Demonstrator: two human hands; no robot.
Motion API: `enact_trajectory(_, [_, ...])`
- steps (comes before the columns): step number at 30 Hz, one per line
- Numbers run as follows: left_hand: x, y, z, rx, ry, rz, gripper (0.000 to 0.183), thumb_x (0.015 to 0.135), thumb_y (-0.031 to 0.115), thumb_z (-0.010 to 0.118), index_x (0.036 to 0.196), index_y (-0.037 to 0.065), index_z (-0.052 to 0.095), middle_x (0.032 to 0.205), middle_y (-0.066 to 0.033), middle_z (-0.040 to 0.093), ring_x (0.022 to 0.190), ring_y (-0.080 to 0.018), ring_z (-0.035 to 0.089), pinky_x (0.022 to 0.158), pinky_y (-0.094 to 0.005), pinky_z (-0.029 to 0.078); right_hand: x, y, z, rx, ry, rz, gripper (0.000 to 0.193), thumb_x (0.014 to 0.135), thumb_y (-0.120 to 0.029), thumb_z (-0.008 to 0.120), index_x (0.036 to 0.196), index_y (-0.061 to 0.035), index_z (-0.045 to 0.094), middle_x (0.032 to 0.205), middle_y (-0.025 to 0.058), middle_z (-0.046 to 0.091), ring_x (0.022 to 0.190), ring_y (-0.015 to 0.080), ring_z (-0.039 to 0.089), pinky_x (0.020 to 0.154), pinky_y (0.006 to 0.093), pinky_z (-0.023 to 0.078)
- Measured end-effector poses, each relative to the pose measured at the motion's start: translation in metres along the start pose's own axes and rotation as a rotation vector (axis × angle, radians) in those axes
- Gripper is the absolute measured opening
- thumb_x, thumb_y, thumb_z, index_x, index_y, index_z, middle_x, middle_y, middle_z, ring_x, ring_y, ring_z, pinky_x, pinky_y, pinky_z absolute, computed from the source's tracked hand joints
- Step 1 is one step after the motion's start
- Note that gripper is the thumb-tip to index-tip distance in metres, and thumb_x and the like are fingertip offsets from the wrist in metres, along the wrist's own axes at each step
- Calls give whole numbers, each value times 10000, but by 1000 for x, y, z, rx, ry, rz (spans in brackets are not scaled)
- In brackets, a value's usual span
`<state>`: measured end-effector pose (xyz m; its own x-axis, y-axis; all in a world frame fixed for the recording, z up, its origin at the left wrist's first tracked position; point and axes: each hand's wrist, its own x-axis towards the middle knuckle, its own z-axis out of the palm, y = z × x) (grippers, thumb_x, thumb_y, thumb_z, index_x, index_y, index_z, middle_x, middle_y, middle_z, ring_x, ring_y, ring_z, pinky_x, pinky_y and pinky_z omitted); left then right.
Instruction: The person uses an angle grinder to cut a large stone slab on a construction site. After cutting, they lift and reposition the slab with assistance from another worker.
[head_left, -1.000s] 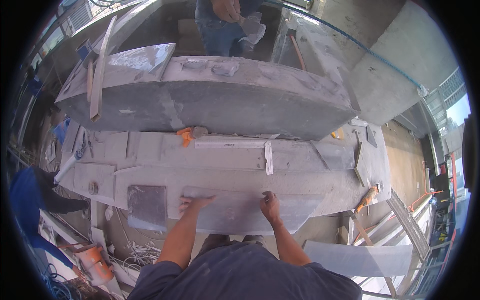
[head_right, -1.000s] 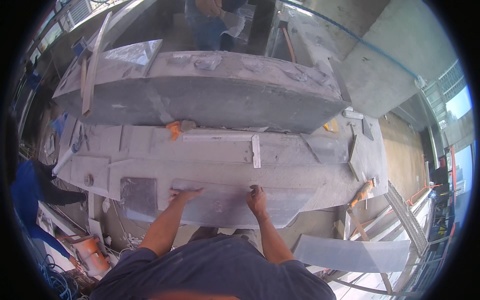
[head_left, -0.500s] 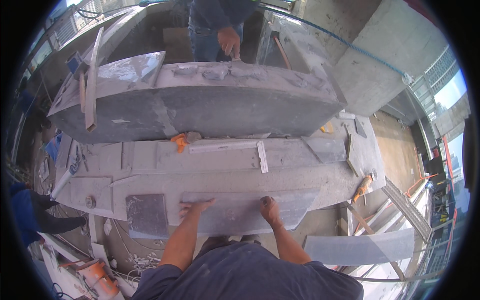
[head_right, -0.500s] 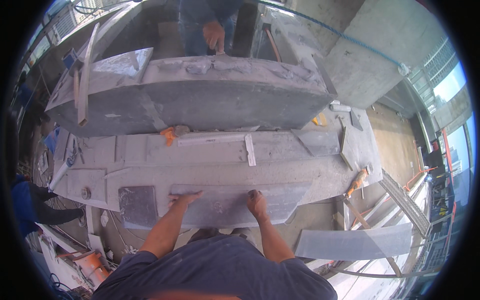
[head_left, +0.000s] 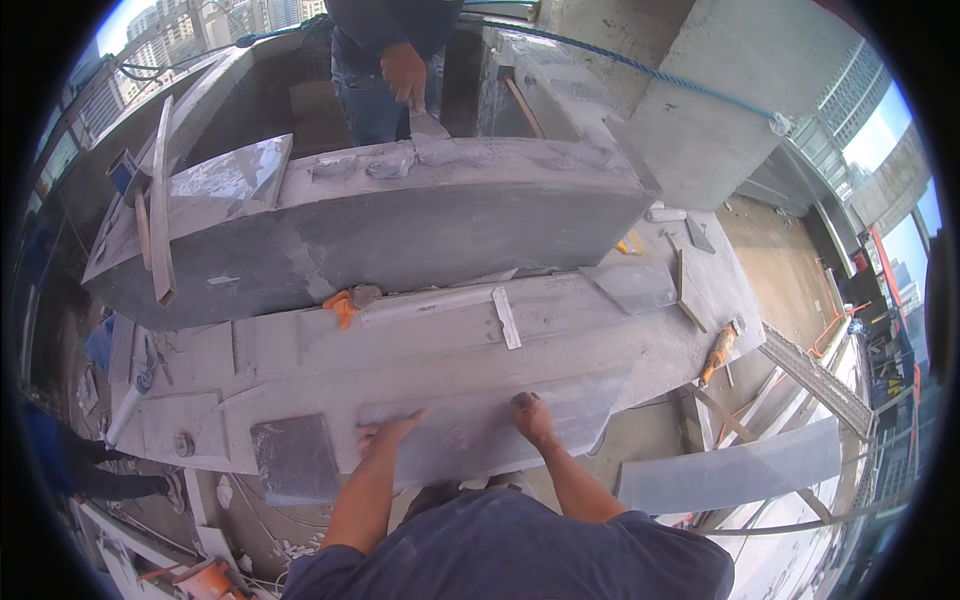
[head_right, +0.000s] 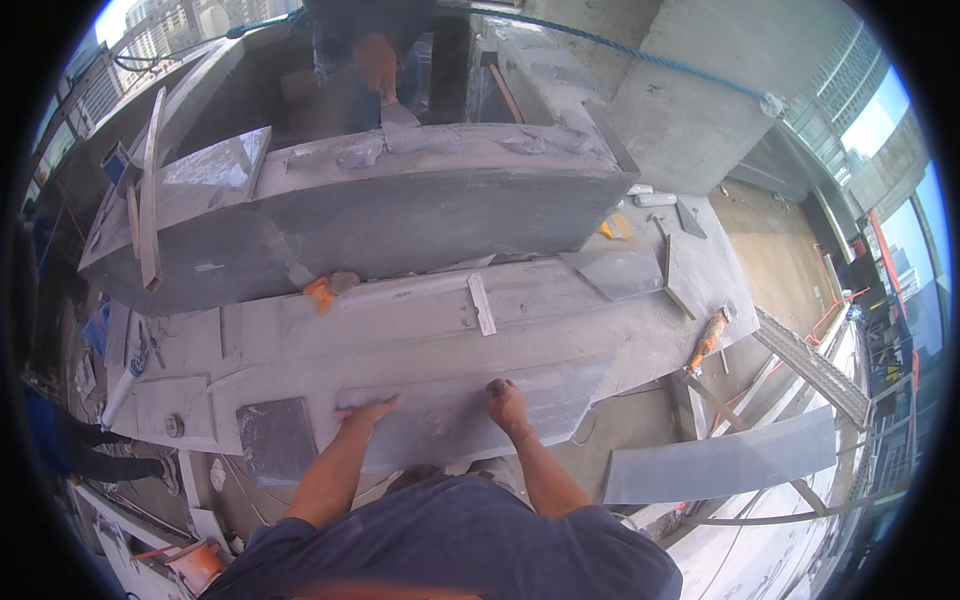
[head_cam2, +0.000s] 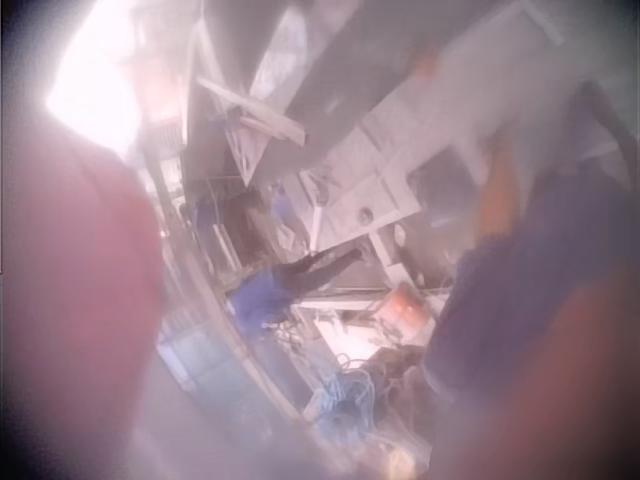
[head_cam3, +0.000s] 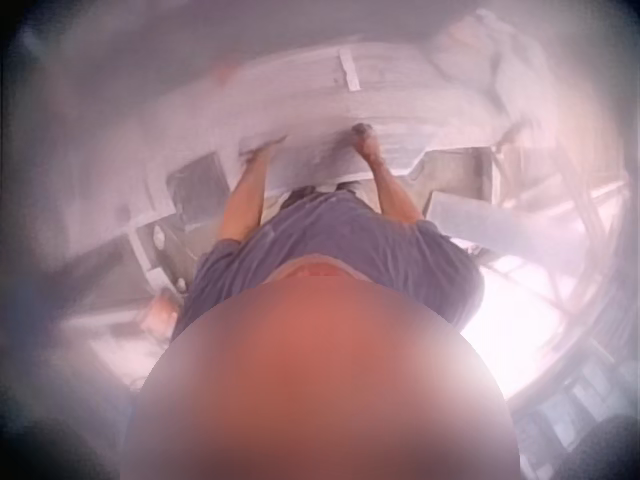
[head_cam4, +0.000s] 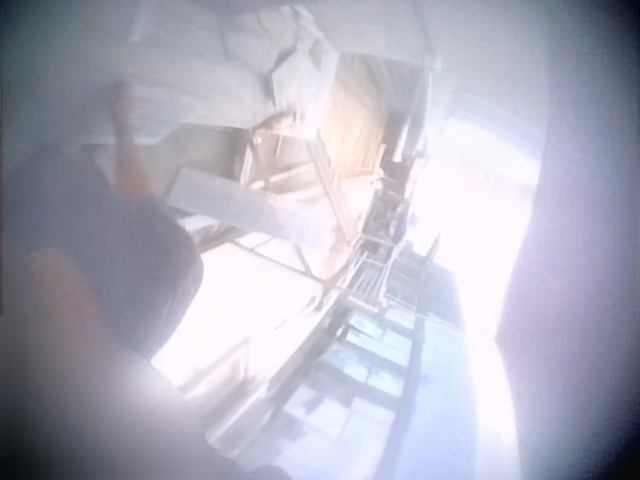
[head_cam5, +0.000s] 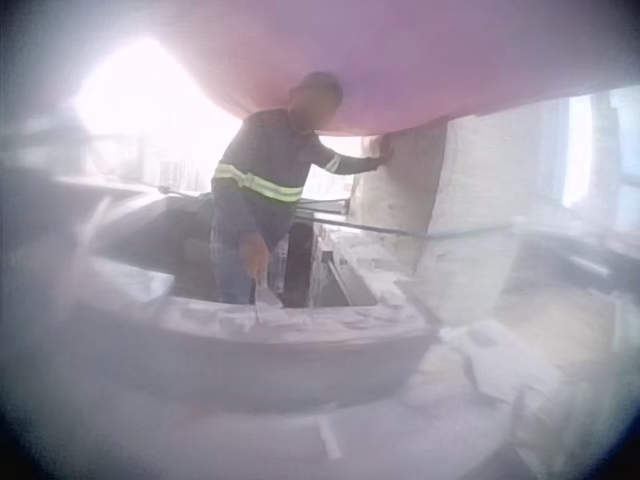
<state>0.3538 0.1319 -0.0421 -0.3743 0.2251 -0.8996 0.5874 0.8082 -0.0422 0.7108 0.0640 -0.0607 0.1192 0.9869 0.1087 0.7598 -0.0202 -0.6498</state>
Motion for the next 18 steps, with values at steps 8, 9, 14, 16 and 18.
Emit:
enact_trajectory(8, [10,4,8,111,-15,43,1538,604,1045,689,1781,202,167,1772,-292,-262,1624,-600,-25,1280,-733,142,-4,20,-11,-58,-12,-26,135,904,-138,716,1008,-55,690,899,186,767,930,462,715,859,545,579])
enact_trajectory(9, [20,0,13,109,-1,29,1550,598,1060,671,1783,205,154,1775,-281,-266,1619,-609,-13,1274,-738,160,-4,20,-14,-52,-6,-30,132,902,-136,718,1003,-56,690,892,185,765,923,460,713,854,547,578])
enact_trajectory(14, [77,-2,27,153,-15,27,1550,592,1073,653,1786,236,127,1777,-277,-265,1628,-591,15,1280,-719,186,3,21,-33,-28,42,-31,111,891,-126,725,971,-56,693,853,181,753,892,450,707,843,548,577])
enact_trajectory(16, [72,6,26,208,-46,49,1533,598,1074,646,1785,253,132,1776,-284,-262,1637,-577,18,1285,-709,191,2,34,-45,-22,59,17,119,889,-118,720,989,-56,704,846,176,750,901,443,706,845,541,579])
enact_trajectory(18, [78,3,24,206,-26,43,1505,605,1079,632,1782,270,155,1772,-296,-261,1642,-571,15,1289,-698,196,4,45,-57,-30,70,50,144,888,-118,713,1014,-50,714,843,178,747,909,436,707,844,537,581])
